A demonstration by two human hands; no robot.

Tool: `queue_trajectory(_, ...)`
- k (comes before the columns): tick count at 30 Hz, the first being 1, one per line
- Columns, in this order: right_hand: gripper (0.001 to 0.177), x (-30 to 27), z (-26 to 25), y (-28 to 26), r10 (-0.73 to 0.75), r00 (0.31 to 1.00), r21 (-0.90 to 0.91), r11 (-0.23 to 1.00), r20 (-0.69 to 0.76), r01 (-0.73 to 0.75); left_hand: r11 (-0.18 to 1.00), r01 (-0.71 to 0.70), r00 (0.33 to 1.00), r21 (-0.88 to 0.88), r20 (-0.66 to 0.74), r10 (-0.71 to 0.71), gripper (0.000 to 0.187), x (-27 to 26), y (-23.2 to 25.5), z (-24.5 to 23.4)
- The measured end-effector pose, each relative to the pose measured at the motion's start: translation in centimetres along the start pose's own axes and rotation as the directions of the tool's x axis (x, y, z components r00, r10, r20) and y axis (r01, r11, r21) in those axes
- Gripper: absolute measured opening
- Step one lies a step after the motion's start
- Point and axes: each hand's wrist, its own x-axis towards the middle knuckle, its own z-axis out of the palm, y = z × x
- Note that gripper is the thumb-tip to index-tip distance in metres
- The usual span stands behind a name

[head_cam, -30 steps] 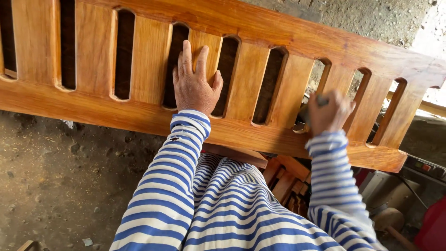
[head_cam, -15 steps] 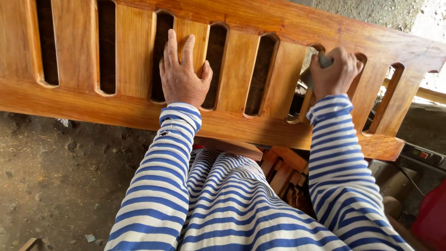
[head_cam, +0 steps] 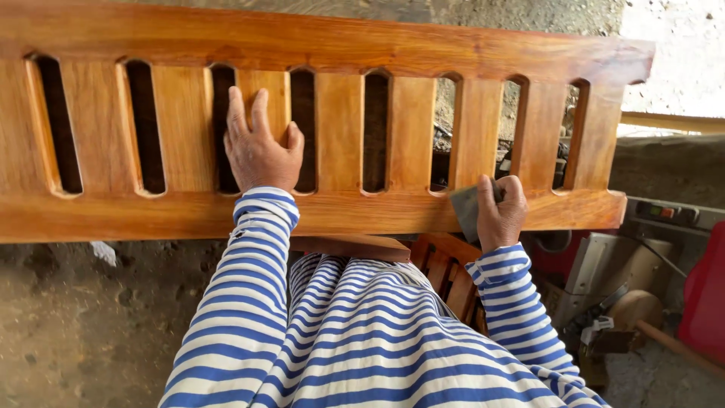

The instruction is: The person sands a wooden slatted board using a sanding block. They rub the block along the edges and surfaces of the board, moving from one end to the other.

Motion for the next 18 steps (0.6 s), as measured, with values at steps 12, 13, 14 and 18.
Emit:
queue_trajectory(12, 0.016, -5.8, 0.7, -1.7, 0.508, 0.823, 0.777, 0.399, 0.255, -0.487, 0.845, -0.293, 0.954, -0.447, -0.081, 0.288, 0.037, -7.3, 6.6, -2.4)
queue_trajectory(13, 0.016, -6.1, 0.0, -3.8, 0.513, 0.821, 0.783, 0.391, 0.250, -0.483, 0.841, -0.304, 0.950, -0.447, -0.081, 0.301, 0.037, -8.4, 8.2, -3.2)
queue_trajectory(14, 0.015, -6.5, -0.7, -5.9, 0.513, 0.800, 0.798, 0.317, 0.311, -0.513, 0.732, -0.171, 0.947, -0.660, 0.094, 0.307, 0.039, -9.6, 9.8, -3.9)
queue_trajectory(18, 0.012, -8.0, -0.2, -8.0, 0.474, 0.751, 0.829, 0.074, 0.460, -0.555, 0.401, 0.397, 0.774, -0.826, 0.536, 0.337, 0.062, -12.7, 15.1, -5.9)
